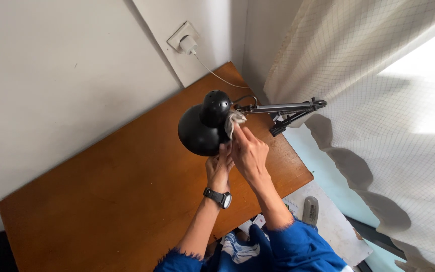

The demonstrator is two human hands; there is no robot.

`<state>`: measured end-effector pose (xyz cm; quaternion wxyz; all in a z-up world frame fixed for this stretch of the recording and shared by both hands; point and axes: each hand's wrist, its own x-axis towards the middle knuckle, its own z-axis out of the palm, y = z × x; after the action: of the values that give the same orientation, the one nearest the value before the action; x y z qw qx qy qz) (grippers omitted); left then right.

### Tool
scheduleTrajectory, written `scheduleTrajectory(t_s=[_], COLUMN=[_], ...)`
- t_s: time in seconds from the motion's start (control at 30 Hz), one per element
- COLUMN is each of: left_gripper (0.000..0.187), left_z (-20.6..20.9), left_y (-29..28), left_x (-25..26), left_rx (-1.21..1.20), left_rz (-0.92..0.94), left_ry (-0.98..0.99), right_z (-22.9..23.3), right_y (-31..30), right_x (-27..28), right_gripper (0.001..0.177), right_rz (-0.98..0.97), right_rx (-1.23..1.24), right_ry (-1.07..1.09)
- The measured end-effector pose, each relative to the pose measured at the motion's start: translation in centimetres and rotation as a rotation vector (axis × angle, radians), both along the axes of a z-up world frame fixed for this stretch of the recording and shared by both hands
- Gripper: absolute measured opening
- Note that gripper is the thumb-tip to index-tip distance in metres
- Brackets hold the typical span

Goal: Wiping down a black desk lamp and the wooden surface of a desk using a cloth.

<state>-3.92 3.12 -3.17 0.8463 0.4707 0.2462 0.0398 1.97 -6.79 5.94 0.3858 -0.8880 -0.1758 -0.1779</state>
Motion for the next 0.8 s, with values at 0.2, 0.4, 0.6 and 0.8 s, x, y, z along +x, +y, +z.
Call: scheduleTrajectory(t_s=[0.2,0.4,0.6,0.8], left_gripper=[0.076,0.101,0.093,0.071], left_z=[5.9,3.4,3.9,6.3], left_y=[1.0,-2.2,-4.8,-6.0], left_x=[2.0,0.5,5.5,9.4], left_rx=[0.136,0.243,0.163,0.133], left_rz=[-0.101,-0.440,-0.357,-0.239], left_ry=[0.177,0.307,0.030,0.017], right_z=[1.0,1.1,1.2,2.5], right_y=[-5.1,-9.9,-6.8,-7.2], right_x=[-1.1,6.5,12.4,12.9], right_gripper=[0.022,0.026,0.033,0.032], right_rz=[-0.197,-0.376,0.059,0.133], right_rx=[0.231,0.140,-0.082,-0.177], right_ry=[-0.099,-0.194,0.283,0.438])
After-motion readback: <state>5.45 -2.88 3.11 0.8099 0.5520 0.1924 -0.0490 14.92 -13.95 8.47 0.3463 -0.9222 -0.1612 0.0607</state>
